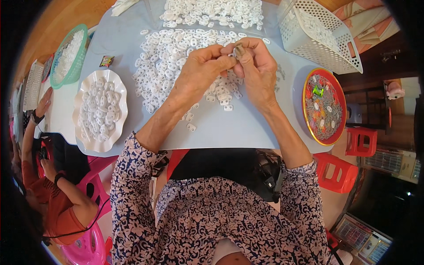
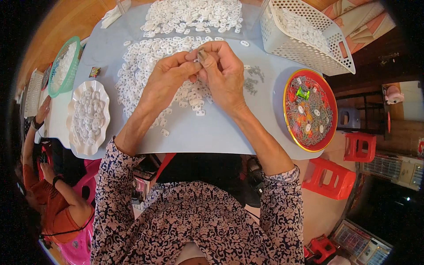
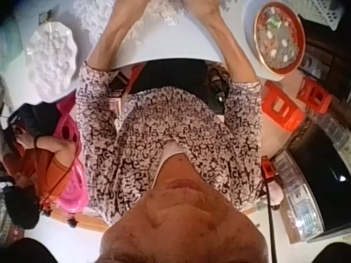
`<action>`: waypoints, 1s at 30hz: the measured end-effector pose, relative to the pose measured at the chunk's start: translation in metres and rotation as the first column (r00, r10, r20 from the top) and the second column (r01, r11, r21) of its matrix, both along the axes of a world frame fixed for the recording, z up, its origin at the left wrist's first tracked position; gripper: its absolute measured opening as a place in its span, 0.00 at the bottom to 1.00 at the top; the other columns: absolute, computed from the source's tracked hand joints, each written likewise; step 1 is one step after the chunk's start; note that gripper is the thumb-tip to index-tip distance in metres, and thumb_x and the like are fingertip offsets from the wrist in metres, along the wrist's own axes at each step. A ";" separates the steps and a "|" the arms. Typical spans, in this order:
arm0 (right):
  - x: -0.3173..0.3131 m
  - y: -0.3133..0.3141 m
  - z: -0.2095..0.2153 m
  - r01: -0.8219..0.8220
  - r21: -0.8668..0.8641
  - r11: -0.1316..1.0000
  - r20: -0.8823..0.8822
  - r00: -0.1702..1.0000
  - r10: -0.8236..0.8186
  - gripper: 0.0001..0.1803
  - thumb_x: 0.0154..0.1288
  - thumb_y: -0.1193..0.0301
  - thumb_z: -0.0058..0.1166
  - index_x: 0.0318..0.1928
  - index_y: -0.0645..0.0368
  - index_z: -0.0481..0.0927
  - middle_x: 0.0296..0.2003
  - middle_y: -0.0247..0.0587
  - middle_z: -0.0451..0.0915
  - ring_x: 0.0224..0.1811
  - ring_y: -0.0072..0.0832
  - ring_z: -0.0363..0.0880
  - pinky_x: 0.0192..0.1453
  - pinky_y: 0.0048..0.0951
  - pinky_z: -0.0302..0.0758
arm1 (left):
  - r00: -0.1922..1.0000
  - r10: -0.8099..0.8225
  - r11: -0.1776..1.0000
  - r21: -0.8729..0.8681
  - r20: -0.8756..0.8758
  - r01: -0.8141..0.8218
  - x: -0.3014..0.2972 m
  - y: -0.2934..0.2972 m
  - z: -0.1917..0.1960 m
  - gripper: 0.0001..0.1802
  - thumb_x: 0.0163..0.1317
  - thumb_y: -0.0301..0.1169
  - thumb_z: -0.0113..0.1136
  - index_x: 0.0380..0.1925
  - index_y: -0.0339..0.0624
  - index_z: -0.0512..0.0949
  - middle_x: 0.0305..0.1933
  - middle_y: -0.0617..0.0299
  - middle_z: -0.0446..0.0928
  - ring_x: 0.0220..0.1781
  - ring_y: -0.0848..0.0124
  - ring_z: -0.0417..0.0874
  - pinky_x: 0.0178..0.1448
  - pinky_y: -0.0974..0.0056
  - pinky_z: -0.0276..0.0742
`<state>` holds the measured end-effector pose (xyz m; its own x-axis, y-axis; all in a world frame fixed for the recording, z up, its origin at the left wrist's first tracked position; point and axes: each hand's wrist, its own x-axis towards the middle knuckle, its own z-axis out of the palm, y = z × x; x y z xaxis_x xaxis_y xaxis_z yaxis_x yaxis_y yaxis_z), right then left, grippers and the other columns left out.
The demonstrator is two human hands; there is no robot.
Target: Assembling small white plastic components by hand on a white table.
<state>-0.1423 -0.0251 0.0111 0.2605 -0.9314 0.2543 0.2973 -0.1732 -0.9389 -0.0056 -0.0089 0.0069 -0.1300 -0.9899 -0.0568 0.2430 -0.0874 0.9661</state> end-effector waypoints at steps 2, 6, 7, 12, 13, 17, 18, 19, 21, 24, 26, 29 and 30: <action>-0.002 -0.002 0.001 0.016 0.003 1.000 0.009 1.000 -0.016 0.06 0.69 0.73 0.47 0.40 0.65 0.72 0.36 0.38 0.79 0.23 0.13 0.65 0.26 0.15 0.64 | 0.998 -0.008 1.000 0.003 -0.067 0.008 0.001 -0.003 -0.006 0.10 0.59 0.31 0.56 0.33 0.35 0.80 0.26 0.66 0.76 0.30 0.78 0.72 0.37 0.73 0.68; -0.017 -0.010 -0.006 0.125 0.005 0.992 -0.050 0.991 -0.125 0.09 0.68 0.71 0.52 0.43 0.63 0.77 0.34 0.37 0.79 0.22 0.13 0.61 0.26 0.15 0.60 | 0.978 0.054 0.999 0.012 -0.202 -0.053 0.003 -0.003 -0.002 0.10 0.60 0.32 0.56 0.33 0.35 0.80 0.27 0.63 0.76 0.29 0.77 0.72 0.37 0.73 0.68; -0.018 -0.012 -0.006 0.173 0.019 0.985 -0.115 0.979 -0.169 0.10 0.67 0.71 0.53 0.43 0.64 0.79 0.32 0.35 0.78 0.23 0.13 0.62 0.26 0.16 0.60 | 0.978 0.057 0.998 0.011 -0.201 -0.056 0.004 -0.003 -0.001 0.10 0.60 0.32 0.56 0.33 0.35 0.80 0.27 0.63 0.76 0.29 0.77 0.72 0.37 0.73 0.68; -0.012 -0.009 -0.009 0.085 -0.089 0.992 -0.143 0.985 -0.097 0.08 0.64 0.77 0.54 0.42 0.67 0.80 0.29 0.31 0.77 0.24 0.14 0.68 0.27 0.17 0.67 | 0.941 0.129 0.990 0.102 -0.313 -0.102 0.008 -0.005 -0.005 0.10 0.62 0.33 0.56 0.31 0.36 0.80 0.28 0.62 0.76 0.30 0.75 0.71 0.38 0.70 0.68; -0.011 -0.008 -0.007 0.081 -0.106 0.991 -0.175 0.980 -0.099 0.09 0.63 0.77 0.54 0.43 0.66 0.79 0.29 0.32 0.77 0.25 0.14 0.70 0.29 0.17 0.69 | 0.941 0.128 0.990 0.103 -0.313 -0.101 0.008 -0.005 -0.006 0.10 0.62 0.33 0.56 0.31 0.36 0.80 0.28 0.62 0.76 0.30 0.75 0.71 0.38 0.70 0.68; -0.011 -0.008 -0.007 0.058 -0.130 0.990 -0.241 0.967 -0.088 0.11 0.62 0.79 0.55 0.45 0.65 0.76 0.31 0.34 0.79 0.28 0.15 0.73 0.32 0.18 0.72 | 0.937 0.101 0.994 0.064 -0.336 -0.085 0.010 -0.005 -0.007 0.10 0.62 0.32 0.55 0.29 0.36 0.79 0.28 0.62 0.76 0.30 0.75 0.71 0.38 0.70 0.68; -0.010 -0.009 -0.008 0.056 -0.129 0.990 -0.240 0.967 -0.086 0.11 0.62 0.79 0.55 0.45 0.65 0.76 0.31 0.34 0.79 0.28 0.15 0.73 0.32 0.18 0.72 | 0.938 0.096 0.995 0.061 -0.332 -0.081 0.010 -0.005 -0.008 0.10 0.62 0.32 0.55 0.29 0.36 0.79 0.28 0.62 0.76 0.30 0.75 0.71 0.38 0.69 0.68; -0.011 -0.009 -0.007 0.054 -0.151 0.987 -0.254 0.963 -0.091 0.11 0.62 0.79 0.55 0.46 0.65 0.75 0.31 0.34 0.79 0.28 0.15 0.73 0.31 0.18 0.72 | 0.938 0.092 0.995 0.061 -0.334 -0.076 0.010 -0.005 -0.008 0.10 0.62 0.32 0.55 0.29 0.36 0.79 0.28 0.62 0.76 0.30 0.75 0.71 0.38 0.69 0.68; -0.014 -0.009 -0.005 0.054 -0.172 0.984 -0.270 0.958 -0.100 0.12 0.61 0.80 0.54 0.46 0.65 0.74 0.31 0.34 0.79 0.27 0.15 0.73 0.31 0.17 0.72 | 0.937 0.065 0.998 0.032 -0.343 -0.058 0.008 -0.006 -0.008 0.10 0.62 0.32 0.55 0.29 0.36 0.80 0.28 0.62 0.76 0.30 0.75 0.71 0.38 0.69 0.68; -0.014 -0.010 -0.005 0.002 -0.173 0.985 -0.333 0.941 -0.060 0.15 0.63 0.77 0.56 0.50 0.64 0.72 0.33 0.35 0.79 0.30 0.15 0.73 0.33 0.18 0.72 | 0.950 0.074 0.997 0.011 -0.303 -0.074 0.010 -0.006 -0.007 0.11 0.62 0.32 0.56 0.29 0.35 0.80 0.27 0.62 0.76 0.30 0.75 0.71 0.38 0.70 0.69; -0.015 -0.010 -0.007 -0.008 -0.169 0.986 -0.332 0.942 -0.050 0.16 0.63 0.77 0.56 0.50 0.64 0.71 0.32 0.35 0.79 0.30 0.15 0.73 0.33 0.18 0.73 | 0.965 0.077 0.996 -0.028 -0.252 -0.087 0.010 -0.008 -0.010 0.11 0.62 0.33 0.56 0.30 0.35 0.80 0.26 0.63 0.76 0.30 0.76 0.72 0.37 0.71 0.69; -0.014 -0.009 -0.006 0.021 -0.180 0.983 -0.304 0.950 -0.076 0.14 0.60 0.82 0.53 0.48 0.66 0.73 0.29 0.33 0.78 0.27 0.15 0.73 0.31 0.18 0.72 | 0.986 0.093 0.990 -0.095 -0.138 -0.107 0.009 -0.008 -0.011 0.12 0.62 0.33 0.56 0.32 0.34 0.80 0.25 0.63 0.76 0.29 0.77 0.72 0.35 0.72 0.70; -0.014 -0.009 -0.006 0.022 -0.179 0.984 -0.304 0.950 -0.076 0.14 0.60 0.82 0.53 0.48 0.66 0.73 0.29 0.33 0.78 0.27 0.15 0.73 0.31 0.18 0.72 | 0.991 0.105 0.986 -0.122 -0.077 -0.114 0.009 -0.008 -0.010 0.12 0.62 0.33 0.56 0.32 0.33 0.80 0.25 0.64 0.76 0.28 0.78 0.73 0.34 0.72 0.70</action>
